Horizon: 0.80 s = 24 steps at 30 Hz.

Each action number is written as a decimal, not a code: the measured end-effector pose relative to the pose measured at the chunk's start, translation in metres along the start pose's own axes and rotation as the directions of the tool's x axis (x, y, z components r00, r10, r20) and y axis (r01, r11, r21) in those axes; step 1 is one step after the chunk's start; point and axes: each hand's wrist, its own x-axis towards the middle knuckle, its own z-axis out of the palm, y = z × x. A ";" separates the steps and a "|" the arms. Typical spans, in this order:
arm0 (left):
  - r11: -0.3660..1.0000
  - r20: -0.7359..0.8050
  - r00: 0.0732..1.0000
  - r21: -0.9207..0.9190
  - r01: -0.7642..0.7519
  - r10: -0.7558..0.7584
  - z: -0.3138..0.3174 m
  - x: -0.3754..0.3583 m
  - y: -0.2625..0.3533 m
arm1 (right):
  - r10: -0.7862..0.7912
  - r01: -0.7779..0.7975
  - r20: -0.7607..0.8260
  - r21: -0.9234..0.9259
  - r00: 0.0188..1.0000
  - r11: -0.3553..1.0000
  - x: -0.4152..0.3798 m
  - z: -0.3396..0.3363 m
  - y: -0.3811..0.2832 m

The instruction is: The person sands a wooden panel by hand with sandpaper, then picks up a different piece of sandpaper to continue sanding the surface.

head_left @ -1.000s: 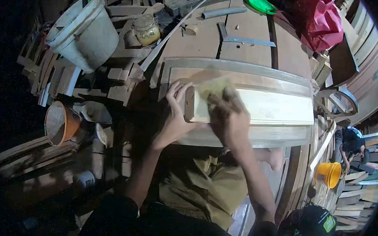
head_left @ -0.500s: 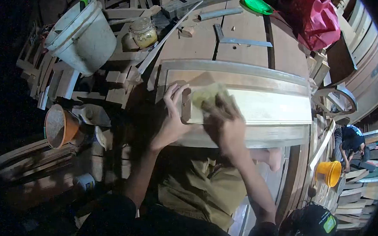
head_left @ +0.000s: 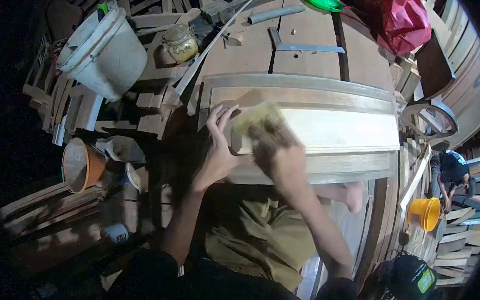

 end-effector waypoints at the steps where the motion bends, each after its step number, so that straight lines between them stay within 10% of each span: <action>1: 0.941 0.024 1.000 0.339 0.010 -0.019 -0.008 0.000 0.015 | 0.171 -0.172 -0.049 -0.016 0.984 0.985 0.012 -0.013 0.000; 4: 0.987 -0.011 1.000 0.162 -0.021 0.023 -0.002 0.000 0.005 | 0.146 -0.147 -0.018 -0.097 0.989 0.984 0.013 -0.006 0.000; 6: 0.999 -0.016 1.000 0.023 -0.023 0.024 0.002 0.000 -0.006 | -0.213 0.212 -0.021 -0.044 0.977 0.976 0.003 0.003 -0.005; 9: 0.980 0.014 0.999 0.196 -0.037 0.035 -0.005 0.000 0.005 | 0.242 -0.243 -0.037 -0.004 0.970 0.970 0.033 -0.035 0.001; 11: 0.982 0.004 0.999 0.179 -0.052 0.052 -0.003 0.002 0.005 | 0.209 -0.213 -0.052 -0.080 0.977 0.974 0.019 -0.002 0.005; 13: 0.989 -0.017 0.996 0.121 -0.081 0.083 -0.001 0.003 -0.007 | -0.204 0.210 0.059 -0.103 0.977 0.972 0.007 0.002 -0.008; 17: 0.997 -0.021 1.000 0.081 -0.003 0.004 -0.001 -0.002 0.002 | 0.347 -0.342 0.079 -0.066 0.935 0.937 0.026 -0.012 0.007; 20: 0.993 -0.031 0.996 0.095 -0.075 0.078 0.000 -0.001 -0.015 | -0.047 0.047 0.002 -0.164 0.999 0.985 0.009 0.000 -0.009; 24: 0.988 0.021 0.999 0.149 -0.028 0.025 -0.005 -0.001 0.004 | 0.359 -0.383 0.264 0.043 0.895 0.923 0.043 -0.047 -0.016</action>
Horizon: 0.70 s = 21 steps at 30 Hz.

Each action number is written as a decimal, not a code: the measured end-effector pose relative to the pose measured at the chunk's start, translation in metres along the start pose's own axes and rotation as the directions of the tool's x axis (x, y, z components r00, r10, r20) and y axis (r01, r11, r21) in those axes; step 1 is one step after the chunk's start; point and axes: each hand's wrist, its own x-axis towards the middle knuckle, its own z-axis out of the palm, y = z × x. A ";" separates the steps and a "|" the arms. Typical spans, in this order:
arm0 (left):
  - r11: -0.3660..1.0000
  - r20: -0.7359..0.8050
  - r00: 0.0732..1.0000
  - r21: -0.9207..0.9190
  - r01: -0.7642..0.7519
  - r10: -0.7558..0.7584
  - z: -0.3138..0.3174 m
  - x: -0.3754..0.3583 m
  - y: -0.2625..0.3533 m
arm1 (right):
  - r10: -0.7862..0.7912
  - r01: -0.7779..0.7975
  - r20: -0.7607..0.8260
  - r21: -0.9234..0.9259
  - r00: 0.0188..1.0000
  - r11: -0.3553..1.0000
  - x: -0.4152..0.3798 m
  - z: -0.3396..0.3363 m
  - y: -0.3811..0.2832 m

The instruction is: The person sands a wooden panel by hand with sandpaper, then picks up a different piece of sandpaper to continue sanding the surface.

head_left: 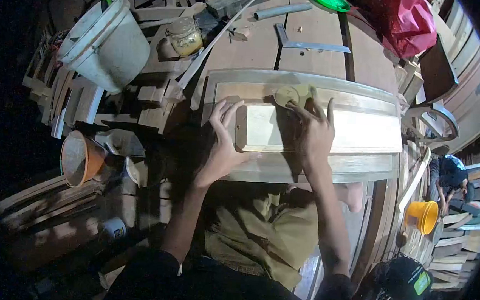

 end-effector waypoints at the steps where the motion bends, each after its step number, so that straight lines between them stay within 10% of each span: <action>1: 1.000 -0.019 1.000 -0.017 0.002 -0.003 0.002 0.001 -0.004 | 0.070 -0.070 0.040 0.012 0.997 0.997 0.005 -0.020 -0.013; 4: 0.999 -0.039 0.999 -0.039 -0.021 0.019 0.006 0.004 -0.009 | -0.510 0.485 -0.095 -0.206 0.855 0.850 -0.023 0.038 0.020; 8: 1.000 -0.010 1.000 0.021 0.015 -0.015 0.001 0.001 0.003 | -0.061 0.019 -0.226 -0.184 0.972 0.983 0.001 0.022 0.034; 13: 0.998 -0.043 0.999 -0.065 0.017 -0.020 0.007 0.000 -0.007 | -0.335 0.266 -0.269 -0.262 0.903 0.928 -0.005 0.039 0.033; 14: 0.999 -0.018 0.999 -0.034 0.028 -0.029 0.003 -0.001 -0.004 | -0.001 -0.009 -0.139 -0.070 0.990 0.997 0.004 0.015 0.009; 16: 0.999 -0.010 1.000 -0.046 0.016 -0.017 0.005 -0.001 -0.008 | -0.035 0.011 -0.097 -0.243 0.995 0.970 -0.002 0.032 0.011; 17: 0.995 -0.081 0.997 -0.102 -0.006 -0.002 0.013 -0.002 -0.015 | -0.396 0.268 -0.123 -0.553 0.910 0.789 -0.018 0.065 0.029; 21: 0.999 -0.005 1.000 -0.024 0.022 -0.022 0.001 0.000 0.001 | 0.087 -0.074 -0.267 0.059 0.960 0.996 0.002 0.027 0.019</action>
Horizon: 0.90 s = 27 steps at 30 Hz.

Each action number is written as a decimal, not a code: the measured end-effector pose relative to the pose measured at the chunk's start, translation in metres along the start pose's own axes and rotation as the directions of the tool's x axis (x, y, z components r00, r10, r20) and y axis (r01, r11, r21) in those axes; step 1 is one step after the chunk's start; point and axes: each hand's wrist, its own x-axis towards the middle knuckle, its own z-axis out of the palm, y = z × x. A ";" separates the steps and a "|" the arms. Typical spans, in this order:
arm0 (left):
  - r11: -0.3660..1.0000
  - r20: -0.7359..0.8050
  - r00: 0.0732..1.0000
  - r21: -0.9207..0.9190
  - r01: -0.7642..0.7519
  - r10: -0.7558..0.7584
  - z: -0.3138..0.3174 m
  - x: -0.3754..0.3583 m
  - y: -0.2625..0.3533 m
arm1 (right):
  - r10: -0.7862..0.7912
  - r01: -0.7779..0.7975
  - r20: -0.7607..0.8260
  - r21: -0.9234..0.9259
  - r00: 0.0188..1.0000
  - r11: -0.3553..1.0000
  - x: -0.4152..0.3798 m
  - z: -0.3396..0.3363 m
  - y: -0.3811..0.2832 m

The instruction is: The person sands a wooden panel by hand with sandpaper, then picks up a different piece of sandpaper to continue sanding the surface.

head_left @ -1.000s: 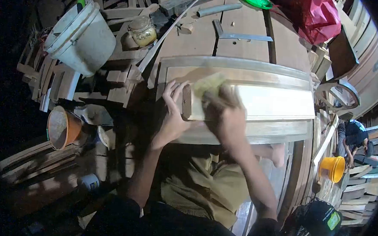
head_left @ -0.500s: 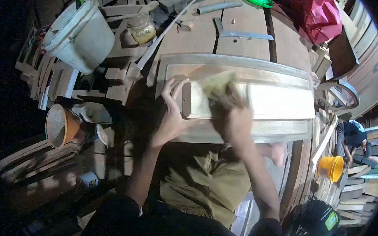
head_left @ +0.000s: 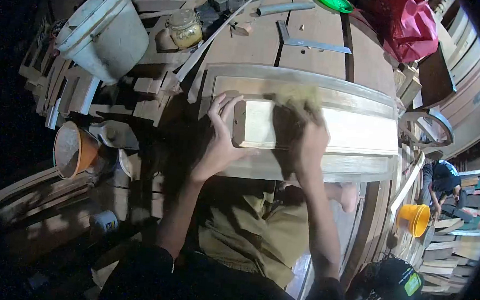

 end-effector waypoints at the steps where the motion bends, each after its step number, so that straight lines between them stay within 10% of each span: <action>1: 0.998 0.011 1.000 0.057 0.001 -0.001 -0.001 0.000 -0.002 | -0.151 0.151 0.007 -0.054 0.988 0.987 -0.008 0.006 0.002; 4: 0.993 -0.023 1.000 -0.112 -0.024 0.022 0.006 0.003 -0.009 | -0.534 0.545 0.111 -0.118 0.838 0.830 -0.033 0.017 0.005; 9: 1.000 -0.023 1.000 -0.001 -0.004 0.004 0.002 0.000 0.000 | -0.131 0.134 0.035 -0.090 0.991 0.987 -0.009 0.008 0.003; 12: 1.000 -0.021 1.000 -0.023 -0.011 0.010 0.005 0.001 -0.011 | -0.527 0.536 0.134 -0.040 0.839 0.843 -0.033 0.024 0.011; 16: 1.000 -0.025 1.000 0.000 0.006 -0.006 0.003 -0.001 -0.003 | -0.237 0.239 0.032 -0.136 0.971 0.962 -0.003 0.006 0.009; 19: 0.999 -0.049 0.999 -0.032 -0.024 0.022 0.007 0.003 -0.008 | -0.507 0.513 0.156 -0.002 0.848 0.858 -0.022 0.018 0.006; 23: 1.000 -0.003 1.000 0.000 0.011 -0.011 0.001 -0.001 0.001 | -0.098 0.073 -0.168 -0.152 0.981 0.986 0.007 0.020 0.055; 27: 0.999 -0.006 1.000 0.040 0.025 -0.024 0.000 -0.001 0.002 | -0.074 0.003 -0.324 -0.216 0.943 0.976 0.002 -0.019 0.043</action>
